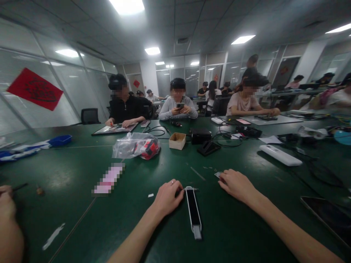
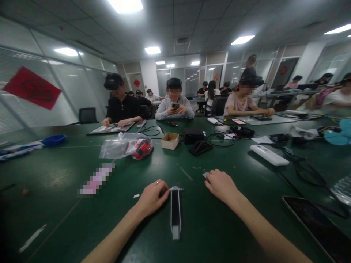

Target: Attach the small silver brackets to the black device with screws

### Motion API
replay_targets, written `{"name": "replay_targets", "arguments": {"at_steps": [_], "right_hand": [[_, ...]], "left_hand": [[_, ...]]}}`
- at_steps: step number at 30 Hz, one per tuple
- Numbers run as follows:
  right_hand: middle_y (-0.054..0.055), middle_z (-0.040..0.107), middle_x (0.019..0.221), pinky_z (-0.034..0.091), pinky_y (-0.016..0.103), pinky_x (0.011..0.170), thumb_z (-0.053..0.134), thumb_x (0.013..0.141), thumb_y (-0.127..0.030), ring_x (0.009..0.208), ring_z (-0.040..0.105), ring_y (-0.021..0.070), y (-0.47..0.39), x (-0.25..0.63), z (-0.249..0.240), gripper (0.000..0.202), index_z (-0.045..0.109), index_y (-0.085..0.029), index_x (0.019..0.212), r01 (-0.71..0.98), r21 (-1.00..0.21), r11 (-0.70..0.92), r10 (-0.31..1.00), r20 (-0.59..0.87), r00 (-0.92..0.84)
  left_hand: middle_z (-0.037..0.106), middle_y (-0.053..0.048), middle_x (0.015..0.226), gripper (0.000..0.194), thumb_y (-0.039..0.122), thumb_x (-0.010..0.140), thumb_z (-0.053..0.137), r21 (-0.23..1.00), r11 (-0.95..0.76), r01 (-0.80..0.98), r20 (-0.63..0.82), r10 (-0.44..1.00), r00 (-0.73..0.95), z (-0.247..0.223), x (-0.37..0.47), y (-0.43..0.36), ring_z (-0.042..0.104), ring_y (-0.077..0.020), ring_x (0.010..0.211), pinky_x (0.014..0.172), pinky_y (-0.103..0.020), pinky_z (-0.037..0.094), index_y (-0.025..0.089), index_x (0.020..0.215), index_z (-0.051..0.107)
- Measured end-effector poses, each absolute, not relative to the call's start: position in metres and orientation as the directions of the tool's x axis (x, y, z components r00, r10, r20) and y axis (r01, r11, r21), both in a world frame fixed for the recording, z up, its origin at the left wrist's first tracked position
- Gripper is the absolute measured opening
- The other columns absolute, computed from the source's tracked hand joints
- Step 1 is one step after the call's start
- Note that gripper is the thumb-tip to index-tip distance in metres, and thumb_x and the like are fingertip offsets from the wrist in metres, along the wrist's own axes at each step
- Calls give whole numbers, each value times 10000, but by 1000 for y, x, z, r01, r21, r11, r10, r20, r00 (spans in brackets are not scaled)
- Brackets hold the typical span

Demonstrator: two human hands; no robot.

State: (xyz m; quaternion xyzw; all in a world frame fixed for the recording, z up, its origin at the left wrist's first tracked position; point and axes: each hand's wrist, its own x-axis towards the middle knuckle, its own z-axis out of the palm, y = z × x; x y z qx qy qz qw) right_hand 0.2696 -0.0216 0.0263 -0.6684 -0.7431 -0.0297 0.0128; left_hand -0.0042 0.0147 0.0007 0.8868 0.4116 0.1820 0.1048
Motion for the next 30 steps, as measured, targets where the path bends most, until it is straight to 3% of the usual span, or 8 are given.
{"name": "replay_targets", "arguments": {"at_steps": [18,25,30], "right_hand": [[143,625,953,441,352,724,434,861,-205,886,554,249,-23,260,16,242,653,-112,911,999,-3,52,995,87,-51],[148,636,905,419,351,735,406,864,-225,877,552,252,-20,260,8,287,661,-93,885,993,101,63,984,159,-79],[146,642,899,421,347,741,409,866,-218,874,555,245,-21,257,12,286,667,-95,870,990,111,83,985,141,-98]], "left_hand": [[576,-7,841,110,257,877,458,344,-654,674,254,755,604,0,-5,15,540,-139,711,650,-244,400,201,875,554],[583,-12,835,108,255,873,462,348,-661,665,254,749,612,-1,-4,15,551,-145,720,655,-246,409,201,871,555],[586,-16,851,118,259,877,450,345,-660,667,257,750,609,1,-3,15,555,-146,730,660,-250,412,201,880,553]]}}
